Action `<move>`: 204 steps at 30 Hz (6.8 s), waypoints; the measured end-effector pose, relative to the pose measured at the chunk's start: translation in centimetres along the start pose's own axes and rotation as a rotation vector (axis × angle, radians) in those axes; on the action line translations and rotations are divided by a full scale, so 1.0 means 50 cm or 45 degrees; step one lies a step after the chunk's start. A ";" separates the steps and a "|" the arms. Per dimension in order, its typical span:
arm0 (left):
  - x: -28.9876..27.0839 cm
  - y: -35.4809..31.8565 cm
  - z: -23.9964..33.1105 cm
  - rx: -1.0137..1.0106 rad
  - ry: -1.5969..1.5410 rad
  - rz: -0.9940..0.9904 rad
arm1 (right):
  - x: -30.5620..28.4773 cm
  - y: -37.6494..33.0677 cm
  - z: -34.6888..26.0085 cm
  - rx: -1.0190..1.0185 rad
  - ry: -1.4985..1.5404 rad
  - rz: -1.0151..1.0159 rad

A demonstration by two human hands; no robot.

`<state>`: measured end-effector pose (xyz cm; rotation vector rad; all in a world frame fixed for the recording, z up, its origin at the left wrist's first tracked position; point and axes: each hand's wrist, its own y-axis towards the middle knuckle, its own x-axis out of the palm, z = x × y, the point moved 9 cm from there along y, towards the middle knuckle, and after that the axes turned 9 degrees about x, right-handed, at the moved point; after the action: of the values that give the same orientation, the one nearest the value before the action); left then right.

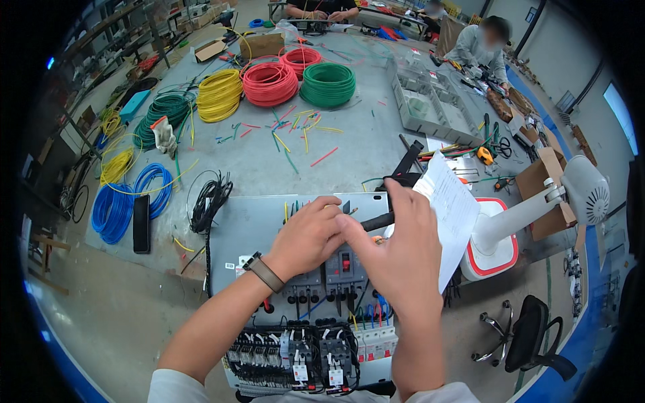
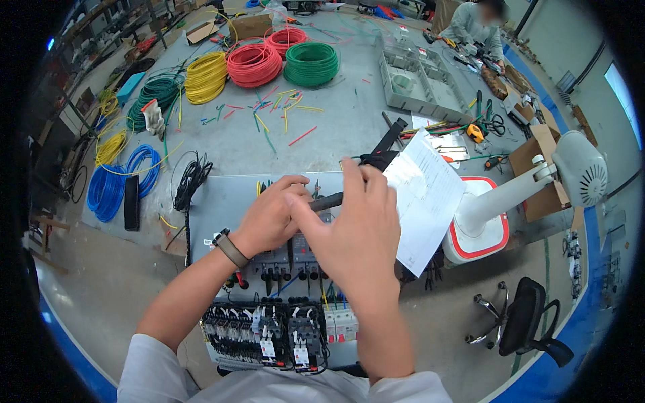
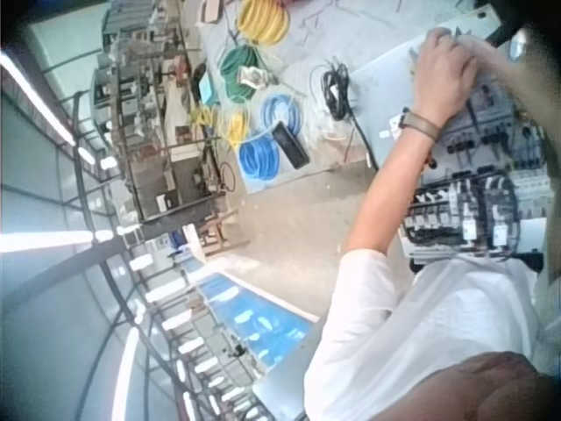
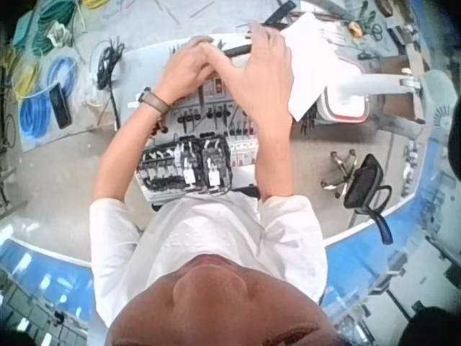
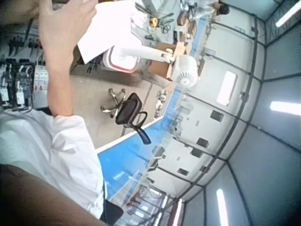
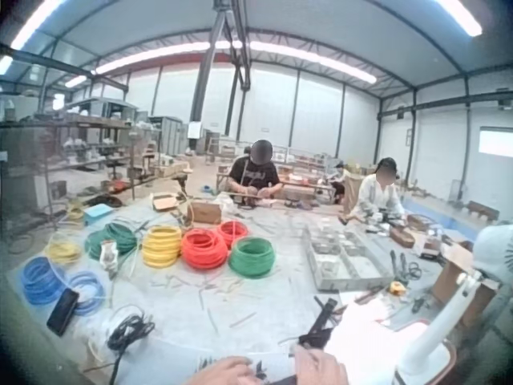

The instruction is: The person connects multiple colored wires to terminals on an electrical panel using a screwdriver. They strip wire ends, insert them into terminal blocks, and tighten the screws to secure the connections.

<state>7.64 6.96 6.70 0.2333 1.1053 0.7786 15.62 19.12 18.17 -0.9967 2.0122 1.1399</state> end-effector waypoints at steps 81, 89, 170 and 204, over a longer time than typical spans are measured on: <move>0.012 0.007 -0.045 -0.265 0.048 -0.046 | 0.178 -0.051 0.089 -0.152 0.856 -0.131; 0.005 0.018 -0.038 -0.271 0.010 -0.078 | 0.179 -0.057 0.094 -0.066 0.998 -0.071; 0.005 0.012 -0.044 -0.300 -0.009 -0.035 | 0.182 -0.051 0.103 -0.003 0.979 -0.108; 0.005 0.014 -0.046 -0.324 -0.005 -0.065 | 0.165 -0.052 0.079 -0.180 0.782 -0.127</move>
<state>5.40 7.18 5.86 -0.0079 0.9939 0.8638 14.00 19.17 8.77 -1.6569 2.3246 1.0107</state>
